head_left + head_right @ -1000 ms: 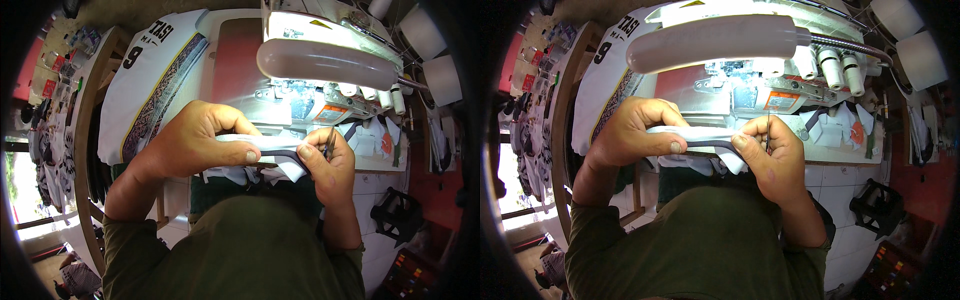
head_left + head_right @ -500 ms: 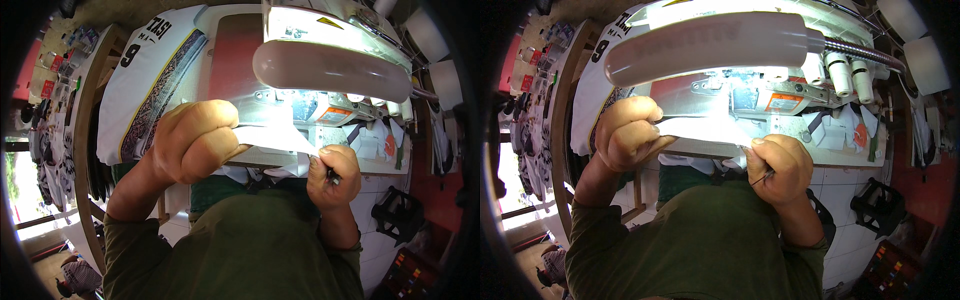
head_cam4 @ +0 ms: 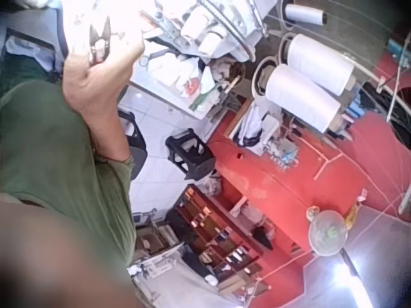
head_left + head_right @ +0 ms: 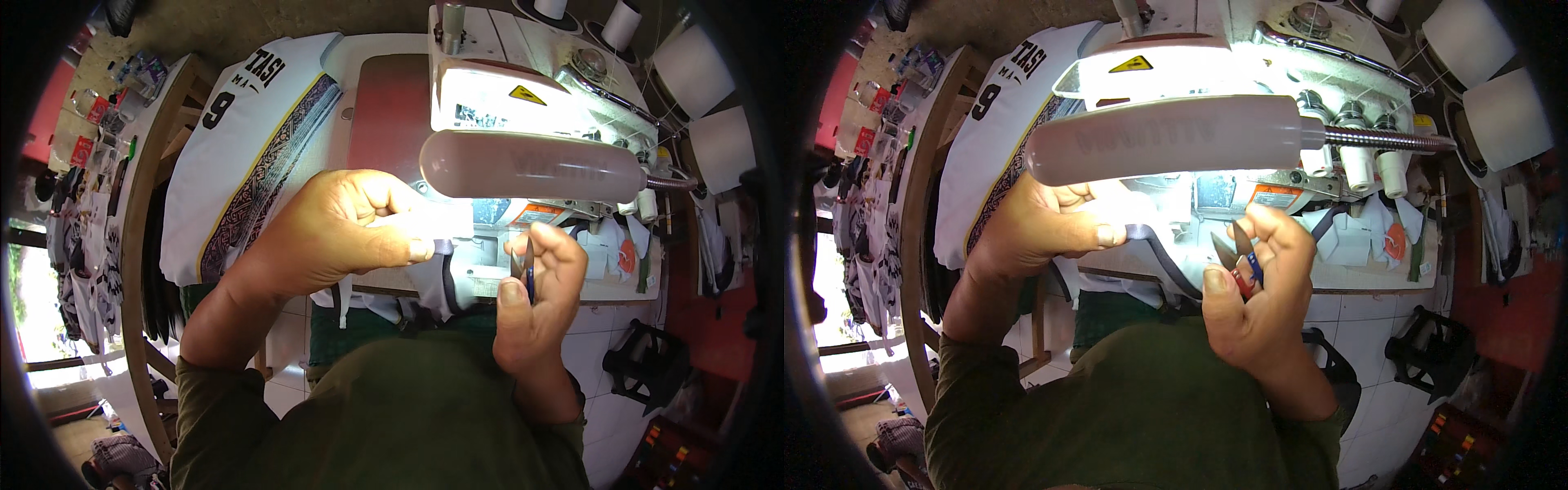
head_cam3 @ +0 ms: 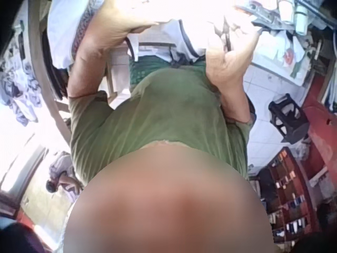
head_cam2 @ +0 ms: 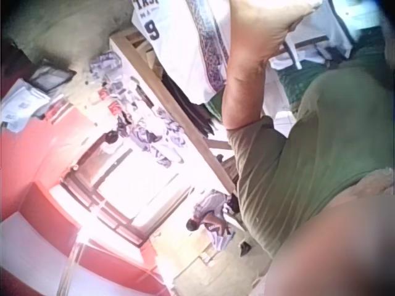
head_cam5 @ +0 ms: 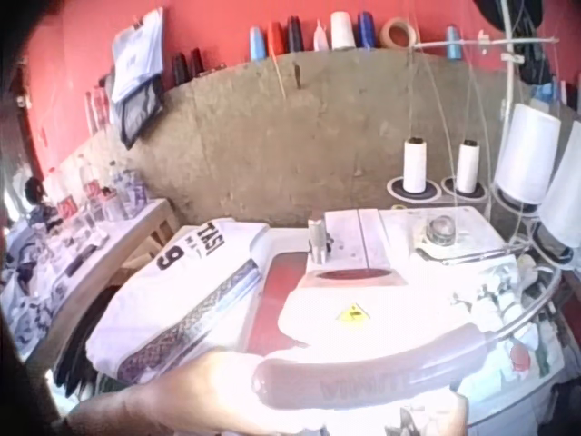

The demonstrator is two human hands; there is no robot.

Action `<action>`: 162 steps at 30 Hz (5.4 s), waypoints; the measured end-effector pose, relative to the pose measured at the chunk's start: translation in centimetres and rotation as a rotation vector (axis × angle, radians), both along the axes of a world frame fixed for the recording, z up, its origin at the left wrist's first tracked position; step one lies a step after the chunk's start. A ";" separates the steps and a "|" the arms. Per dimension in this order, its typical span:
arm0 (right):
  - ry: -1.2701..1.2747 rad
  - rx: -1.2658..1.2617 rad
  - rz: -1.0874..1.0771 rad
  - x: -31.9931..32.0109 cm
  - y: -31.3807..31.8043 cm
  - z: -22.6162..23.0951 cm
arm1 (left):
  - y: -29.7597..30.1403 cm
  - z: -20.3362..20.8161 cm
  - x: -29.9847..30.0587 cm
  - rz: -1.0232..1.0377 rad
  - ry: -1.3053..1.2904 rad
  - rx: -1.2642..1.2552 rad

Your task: The person uses small scissors to trim excess fabric from a white jersey, repeatedly cutting small sections and inspecting the edges. The person then folds and aligns the trimmed fabric, preparing it for further handling.

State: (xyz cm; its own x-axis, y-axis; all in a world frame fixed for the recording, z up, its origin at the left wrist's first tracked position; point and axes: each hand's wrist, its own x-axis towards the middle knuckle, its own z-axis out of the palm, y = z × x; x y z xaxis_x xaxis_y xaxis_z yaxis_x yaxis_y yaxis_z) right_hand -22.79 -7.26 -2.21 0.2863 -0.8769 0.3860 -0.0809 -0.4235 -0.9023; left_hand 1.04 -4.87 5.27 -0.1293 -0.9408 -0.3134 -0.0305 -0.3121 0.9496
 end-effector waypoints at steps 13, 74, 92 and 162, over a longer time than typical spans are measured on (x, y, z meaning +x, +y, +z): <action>0.298 -0.365 -0.025 1.9 0.2 3.2 | -0.1 -1.0 -0.7 0.000 -0.099 -0.199; -0.084 0.208 0.177 1.2 -0.6 1.6 | 0.7 -0.6 0.3 -0.095 0.042 0.031; 0.029 0.335 0.472 1.1 -0.7 2.9 | 1.9 0.6 1.4 -0.308 -0.425 -0.532; 0.106 -0.244 0.022 2.1 0.4 1.4 | 1.0 -1.8 -1.1 0.095 0.007 -0.124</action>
